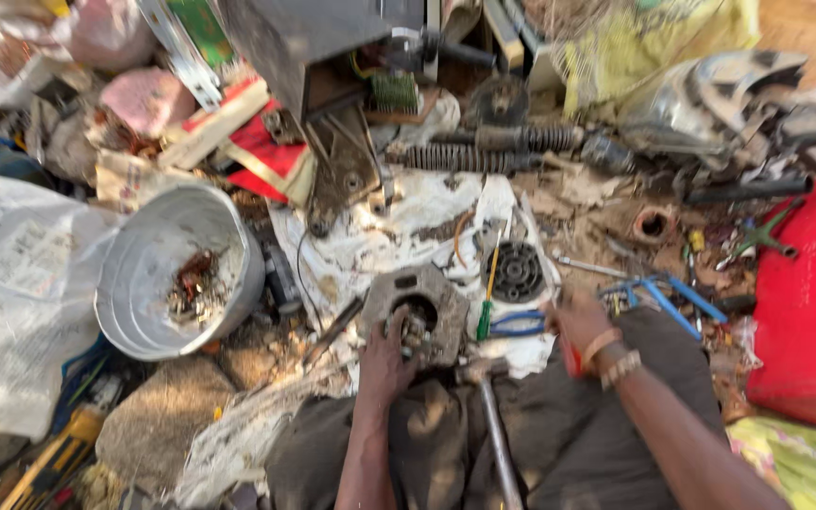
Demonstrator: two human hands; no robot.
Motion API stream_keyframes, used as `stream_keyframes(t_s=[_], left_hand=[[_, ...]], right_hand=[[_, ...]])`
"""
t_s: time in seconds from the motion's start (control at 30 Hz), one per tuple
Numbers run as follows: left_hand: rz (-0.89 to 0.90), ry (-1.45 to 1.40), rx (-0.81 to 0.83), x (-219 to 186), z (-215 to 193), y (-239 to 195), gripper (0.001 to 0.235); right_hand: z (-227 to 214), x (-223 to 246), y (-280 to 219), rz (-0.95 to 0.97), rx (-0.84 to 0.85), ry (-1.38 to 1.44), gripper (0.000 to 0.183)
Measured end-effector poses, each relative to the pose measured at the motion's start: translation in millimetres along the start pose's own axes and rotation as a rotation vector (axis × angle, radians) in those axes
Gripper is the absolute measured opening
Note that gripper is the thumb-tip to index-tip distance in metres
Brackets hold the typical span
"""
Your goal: The person sits on the ground and uses a hammer, screwdriver, and pliers to disassemble and manipulate a small metal component on a concrete block. They repeatedly strike the part, pry it apart, and adjust its position.
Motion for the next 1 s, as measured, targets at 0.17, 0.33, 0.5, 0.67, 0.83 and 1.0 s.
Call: stream_keyframes(t_s=[0.17, 0.33, 0.5, 0.67, 0.83, 1.0], left_hand=[[-0.07, -0.123, 0.096, 0.9, 9.3, -3.9, 0.099], [0.117, -0.049, 0.121, -13.3, 19.0, -19.7, 0.102], [0.086, -0.008, -0.005, -27.9, 25.7, -7.7, 0.108], [0.106, -0.071, -0.203, -14.5, 43.6, -23.4, 0.106], [0.099, -0.123, -0.174, -18.7, 34.3, -22.2, 0.112], [0.101, -0.132, -0.185, -23.6, 26.2, -26.0, 0.114]], right_hand=[[16.8, -7.5, -106.6, 0.495, 0.252, 0.32, 0.064], [0.9, 6.2, -164.6, -0.046, 0.286, -0.296, 0.074], [-42.2, 30.4, -168.2, -0.17, 0.059, -0.541, 0.059], [-51.4, 50.1, -187.2, -0.512, -0.009, -0.719, 0.043], [-42.6, 65.2, -191.5, -0.469, 0.128, -0.873, 0.038], [-39.1, 70.0, -197.6, -0.528, 0.164, -0.941, 0.036]])
Point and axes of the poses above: each hand's wrist, its own y-axis towards the middle knuckle, its own z-axis out of the palm, x = y × z, the point moved 2 cm from there along y, towards the middle knuckle, and after that the axes turned 4 degrees about -x, right-handed, at the moved point
